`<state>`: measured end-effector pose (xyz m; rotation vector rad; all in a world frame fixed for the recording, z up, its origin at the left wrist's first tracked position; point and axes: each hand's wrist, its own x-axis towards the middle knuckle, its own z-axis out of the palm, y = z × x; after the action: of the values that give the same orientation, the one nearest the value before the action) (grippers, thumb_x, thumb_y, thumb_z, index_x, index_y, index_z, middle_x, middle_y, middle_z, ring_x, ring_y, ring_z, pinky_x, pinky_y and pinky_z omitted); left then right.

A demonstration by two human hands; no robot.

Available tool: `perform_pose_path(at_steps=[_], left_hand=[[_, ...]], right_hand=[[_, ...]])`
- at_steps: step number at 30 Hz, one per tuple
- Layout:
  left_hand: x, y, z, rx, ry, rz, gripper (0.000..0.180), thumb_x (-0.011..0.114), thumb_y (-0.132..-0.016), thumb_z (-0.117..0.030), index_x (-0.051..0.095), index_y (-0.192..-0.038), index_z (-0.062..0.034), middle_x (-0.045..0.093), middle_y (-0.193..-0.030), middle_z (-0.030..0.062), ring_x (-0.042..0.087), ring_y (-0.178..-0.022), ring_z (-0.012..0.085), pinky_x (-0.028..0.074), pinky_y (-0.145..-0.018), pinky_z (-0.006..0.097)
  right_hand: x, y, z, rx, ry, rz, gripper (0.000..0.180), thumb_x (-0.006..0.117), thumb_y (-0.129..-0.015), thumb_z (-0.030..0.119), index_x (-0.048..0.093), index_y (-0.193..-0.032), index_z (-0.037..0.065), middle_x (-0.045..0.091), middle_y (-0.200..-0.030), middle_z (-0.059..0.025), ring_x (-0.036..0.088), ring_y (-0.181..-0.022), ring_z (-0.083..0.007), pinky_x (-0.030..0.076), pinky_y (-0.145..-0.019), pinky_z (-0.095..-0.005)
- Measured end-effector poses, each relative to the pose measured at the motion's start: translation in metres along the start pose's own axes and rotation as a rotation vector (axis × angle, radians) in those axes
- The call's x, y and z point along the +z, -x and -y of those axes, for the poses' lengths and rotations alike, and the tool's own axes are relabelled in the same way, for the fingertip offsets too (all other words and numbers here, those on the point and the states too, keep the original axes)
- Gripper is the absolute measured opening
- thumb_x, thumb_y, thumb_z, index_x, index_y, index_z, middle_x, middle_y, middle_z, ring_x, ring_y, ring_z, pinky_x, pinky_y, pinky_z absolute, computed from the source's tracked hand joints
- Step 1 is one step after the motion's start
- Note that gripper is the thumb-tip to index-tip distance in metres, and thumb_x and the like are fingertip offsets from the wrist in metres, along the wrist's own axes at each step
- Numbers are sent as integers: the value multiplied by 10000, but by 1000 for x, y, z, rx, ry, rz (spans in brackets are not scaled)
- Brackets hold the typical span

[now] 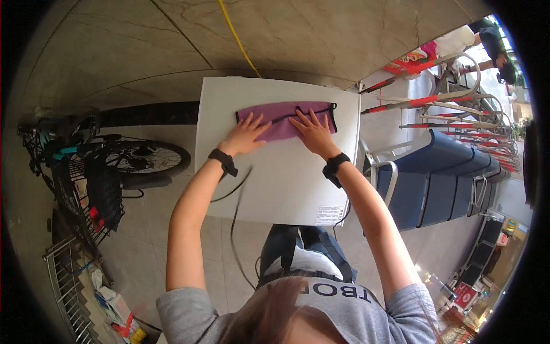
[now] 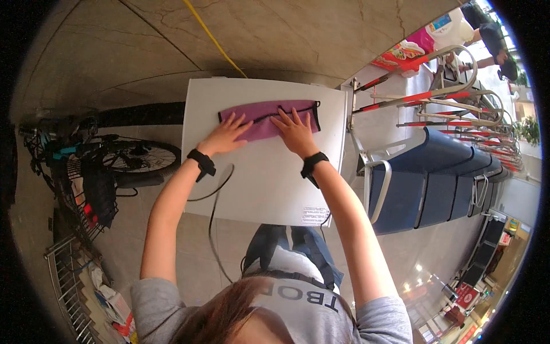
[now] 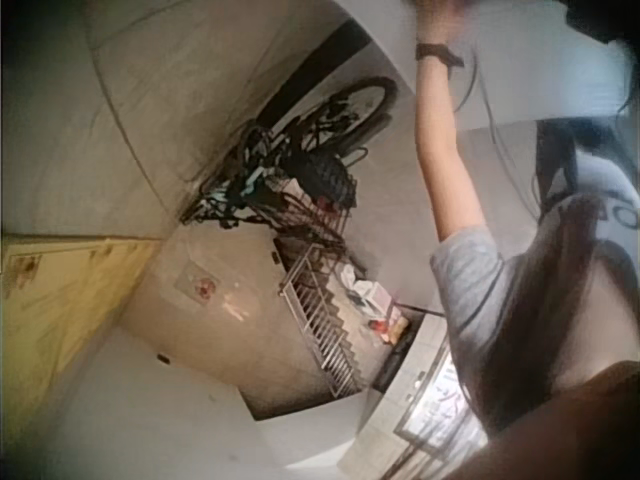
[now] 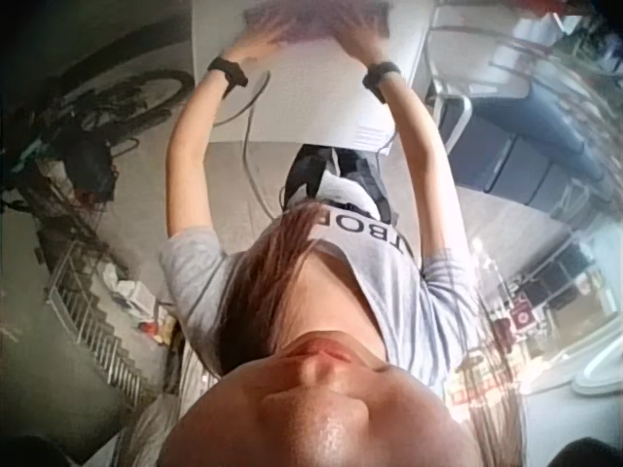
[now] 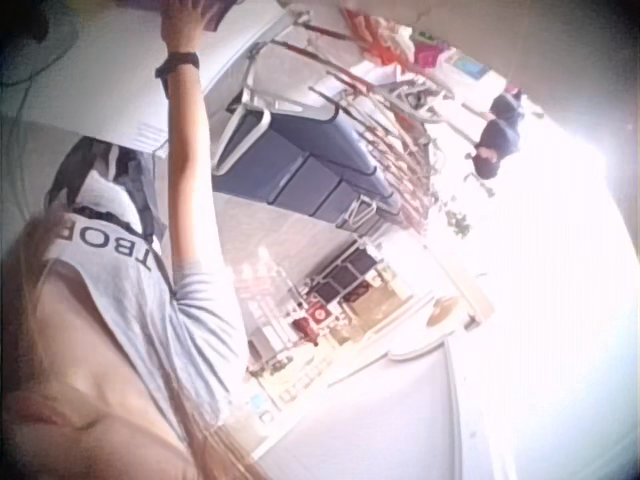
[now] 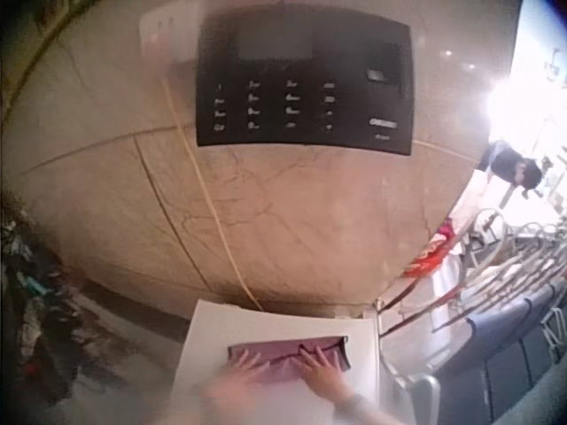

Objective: Wiping down a white table and then a row of blue waiting chairs using a purple cloth.

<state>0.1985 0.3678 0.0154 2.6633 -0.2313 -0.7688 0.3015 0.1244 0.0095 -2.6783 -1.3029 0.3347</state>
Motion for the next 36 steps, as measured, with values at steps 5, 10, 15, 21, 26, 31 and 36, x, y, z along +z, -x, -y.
perform_pose_path(at_steps=[5, 10, 15, 21, 26, 31, 36], left_hand=[[-20, -3, 56, -65, 32, -185, 651, 447, -908, -465, 239, -1444, -158, 197, -1505, 102, 158, -1371, 389, 182, -1108, 454], [-36, -7, 80, -274, -3, -317, 721, 406, -894, -541, 214, -1447, -121, 173, -1515, 58, 115, -1395, 319, 117, -1131, 414], [-20, -17, 84, -356, -90, -530, 798, 467, -834, -578, 215, -1448, -135, 180, -1514, 48, 120, -1394, 320, 92, -1130, 445], [4, -27, 85, -329, -186, -621, 748, 498, -845, -537, 230, -1447, -182, 185, -1507, 83, 128, -1375, 389, 110, -1104, 519], [13, -62, 35, -243, -234, -611, 710, 547, -822, -491, 262, -1433, -269, 210, -1498, 80, 162, -1361, 404, 114, -1083, 571], [26, -94, -26, -100, -185, -685, 712, 572, -819, -447, 248, -1436, -302, 216, -1495, 89, 156, -1354, 431, 107, -1071, 601], [42, -90, -76, 13, -160, -697, 727, 623, -788, -414, 287, -1423, -300, 250, -1475, 110, 185, -1337, 446, 145, -1063, 606]], right_hand=[[15, -71, 21, -22, 12, -111, 487, 534, -853, 271, 441, -1326, 335, 376, -1424, 5, 335, -1313, -329, 231, -1025, -626], [15, -128, 39, -63, 32, -179, 495, 552, -842, 293, 440, -1322, 342, 376, -1423, 2, 333, -1307, -346, 236, -1022, -627], [18, -150, 58, -23, 73, -130, 492, 517, -869, 330, 403, -1346, 350, 336, -1445, 20, 272, -1339, -335, 212, -1040, -618], [18, -125, 26, -109, -24, -128, 484, 493, -893, 357, 378, -1363, 357, 315, -1456, 39, 232, -1365, -302, 191, -1067, -586], [6, -75, -25, -42, -40, -125, 522, 535, -873, 363, 377, -1370, 337, 328, -1451, 30, 219, -1369, -305, 172, -1083, -560], [5, -11, -66, 79, -75, -163, 601, 587, -835, 350, 354, -1388, 322, 333, -1447, 7, 207, -1372, -315, 157, -1083, -561], [25, 57, -62, 209, -48, -201, 639, 608, -820, 311, 344, -1400, 278, 307, -1458, -16, 192, -1372, -337, 155, -1067, -597]])
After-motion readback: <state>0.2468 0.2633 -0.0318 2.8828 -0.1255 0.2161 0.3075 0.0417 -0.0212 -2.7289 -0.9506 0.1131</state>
